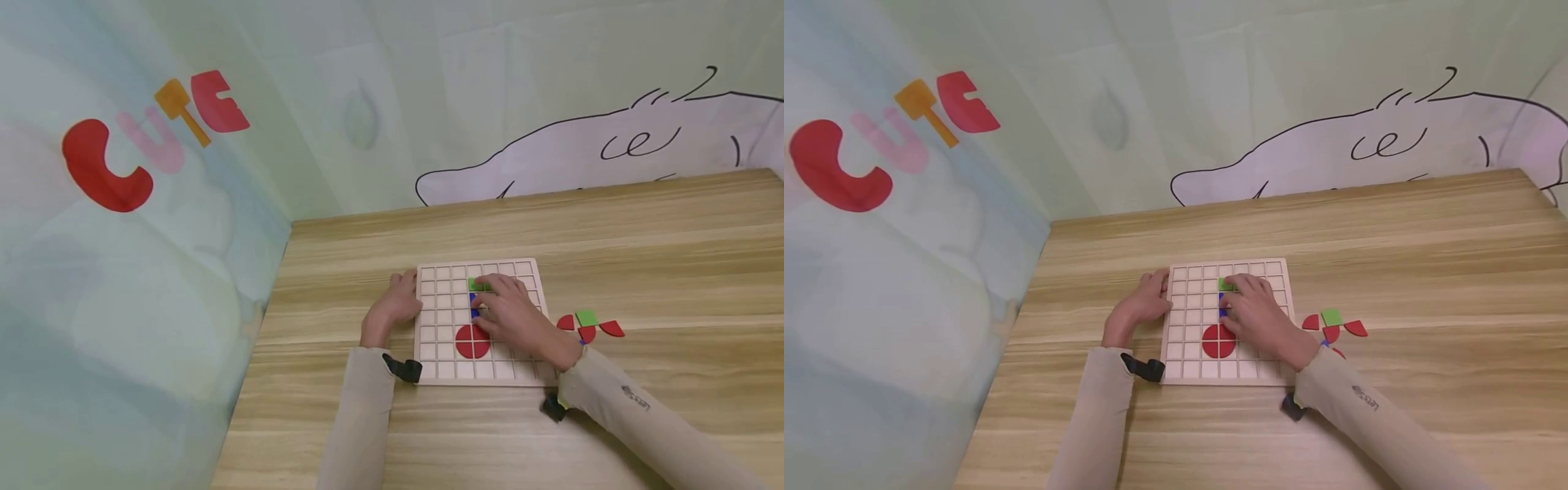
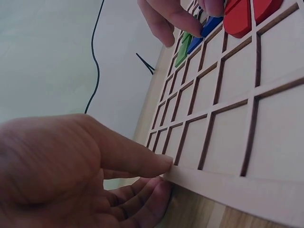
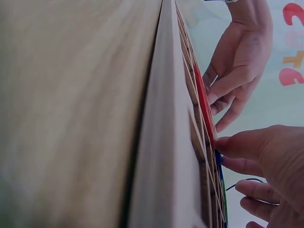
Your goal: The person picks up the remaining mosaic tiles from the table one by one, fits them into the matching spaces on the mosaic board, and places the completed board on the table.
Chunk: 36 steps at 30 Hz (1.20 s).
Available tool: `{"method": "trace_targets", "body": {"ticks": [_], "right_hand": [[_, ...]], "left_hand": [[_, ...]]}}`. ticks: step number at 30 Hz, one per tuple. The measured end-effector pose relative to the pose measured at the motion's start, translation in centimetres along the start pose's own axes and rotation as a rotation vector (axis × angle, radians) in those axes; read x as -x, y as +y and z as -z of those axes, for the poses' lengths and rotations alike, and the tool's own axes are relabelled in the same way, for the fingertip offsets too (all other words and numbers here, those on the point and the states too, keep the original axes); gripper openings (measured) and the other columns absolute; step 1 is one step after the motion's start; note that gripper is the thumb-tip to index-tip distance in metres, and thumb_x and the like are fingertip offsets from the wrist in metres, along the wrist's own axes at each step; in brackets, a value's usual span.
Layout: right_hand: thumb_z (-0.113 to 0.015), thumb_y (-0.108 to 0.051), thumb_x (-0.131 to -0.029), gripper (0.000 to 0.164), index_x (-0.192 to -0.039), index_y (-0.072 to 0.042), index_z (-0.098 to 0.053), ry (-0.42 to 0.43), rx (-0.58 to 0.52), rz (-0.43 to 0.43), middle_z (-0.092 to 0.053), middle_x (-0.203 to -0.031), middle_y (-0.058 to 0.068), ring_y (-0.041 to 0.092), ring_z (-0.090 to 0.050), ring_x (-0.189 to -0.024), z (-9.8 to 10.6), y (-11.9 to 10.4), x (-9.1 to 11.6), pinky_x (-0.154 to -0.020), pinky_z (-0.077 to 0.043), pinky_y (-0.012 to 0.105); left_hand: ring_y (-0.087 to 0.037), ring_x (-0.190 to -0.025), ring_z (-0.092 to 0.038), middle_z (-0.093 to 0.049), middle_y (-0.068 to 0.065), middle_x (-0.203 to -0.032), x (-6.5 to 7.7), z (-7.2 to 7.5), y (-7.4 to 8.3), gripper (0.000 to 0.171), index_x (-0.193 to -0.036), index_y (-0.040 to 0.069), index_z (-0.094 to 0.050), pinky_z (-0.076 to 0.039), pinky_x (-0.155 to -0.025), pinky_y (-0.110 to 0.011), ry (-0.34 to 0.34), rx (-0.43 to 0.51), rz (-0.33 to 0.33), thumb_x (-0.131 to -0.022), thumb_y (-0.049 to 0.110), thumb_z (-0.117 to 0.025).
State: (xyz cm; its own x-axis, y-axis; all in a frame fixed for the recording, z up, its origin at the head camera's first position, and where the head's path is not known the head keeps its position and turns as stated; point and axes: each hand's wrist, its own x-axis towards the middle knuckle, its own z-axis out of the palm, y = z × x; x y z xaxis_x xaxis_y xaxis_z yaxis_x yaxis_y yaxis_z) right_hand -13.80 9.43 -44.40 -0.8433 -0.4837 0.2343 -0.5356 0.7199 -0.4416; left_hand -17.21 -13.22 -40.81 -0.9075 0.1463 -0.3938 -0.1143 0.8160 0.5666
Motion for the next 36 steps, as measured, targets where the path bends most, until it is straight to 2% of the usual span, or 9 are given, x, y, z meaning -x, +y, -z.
{"method": "trace_targets", "body": {"ticks": [9, 18, 23, 29, 36], "right_hand": [[-0.077, -0.025, -0.079, 0.021, -0.095, -0.011, -0.072, -0.008, 0.031, 0.007, -0.054, -0.130, 0.013, 0.034, -0.039, -0.126, 0.1, -0.1, -0.1, -0.103, -0.026, 0.055], [-0.077, -0.023, -0.079, 0.021, -0.095, -0.011, -0.072, 0.002, 0.016, 0.008, -0.054, -0.128, 0.013, 0.034, -0.039, -0.126, 0.4, -0.1, 0.0, -0.102, -0.027, 0.056], [-0.076, -0.019, -0.079, 0.019, -0.095, -0.010, -0.073, 0.037, 0.011, 0.019, -0.054, -0.128, 0.013, 0.034, -0.040, -0.125, 1.4, -0.3, 0.3, -0.101, -0.029, 0.057], [-0.077, -0.020, -0.079, 0.021, -0.096, -0.010, -0.073, 0.041, 0.037, 0.001, -0.054, -0.128, 0.012, 0.033, -0.040, -0.125, 3.0, -0.5, 1.1, -0.102, -0.028, 0.056], [-0.078, -0.015, -0.077, 0.023, -0.098, -0.010, -0.072, 0.094, 0.060, 0.015, -0.054, -0.127, 0.015, 0.036, -0.042, -0.122, 4.9, 0.2, 2.7, -0.095, -0.032, 0.058]], "left_hand": [[-0.029, -0.126, -0.036, -0.027, -0.018, -0.146, 0.0, 0.0, 0.1, 0.069, -0.152, 0.011, -0.022, -0.033, -0.106, -0.041, 0.004, -0.005, 0.004, -0.088, -0.001, -0.044], [-0.029, -0.126, -0.035, -0.026, -0.017, -0.147, 0.0, 0.0, 0.1, 0.069, -0.152, 0.012, -0.022, -0.032, -0.106, -0.041, -0.003, 0.018, 0.011, -0.087, -0.002, -0.043], [-0.028, -0.127, -0.035, -0.026, -0.017, -0.147, 0.0, 0.1, 0.1, 0.070, -0.152, 0.012, -0.022, -0.032, -0.106, -0.041, -0.005, 0.020, 0.011, -0.087, -0.003, -0.043], [-0.028, -0.126, -0.036, -0.027, -0.017, -0.146, 0.0, 0.1, 0.2, 0.069, -0.152, 0.011, -0.022, -0.032, -0.106, -0.041, -0.003, 0.026, 0.010, -0.088, -0.002, -0.044], [-0.029, -0.133, -0.032, -0.024, -0.017, -0.149, 0.0, 0.0, 0.1, 0.070, -0.153, 0.013, -0.021, -0.030, -0.109, -0.042, -0.009, 0.037, 0.019, -0.088, -0.002, -0.042]]}}
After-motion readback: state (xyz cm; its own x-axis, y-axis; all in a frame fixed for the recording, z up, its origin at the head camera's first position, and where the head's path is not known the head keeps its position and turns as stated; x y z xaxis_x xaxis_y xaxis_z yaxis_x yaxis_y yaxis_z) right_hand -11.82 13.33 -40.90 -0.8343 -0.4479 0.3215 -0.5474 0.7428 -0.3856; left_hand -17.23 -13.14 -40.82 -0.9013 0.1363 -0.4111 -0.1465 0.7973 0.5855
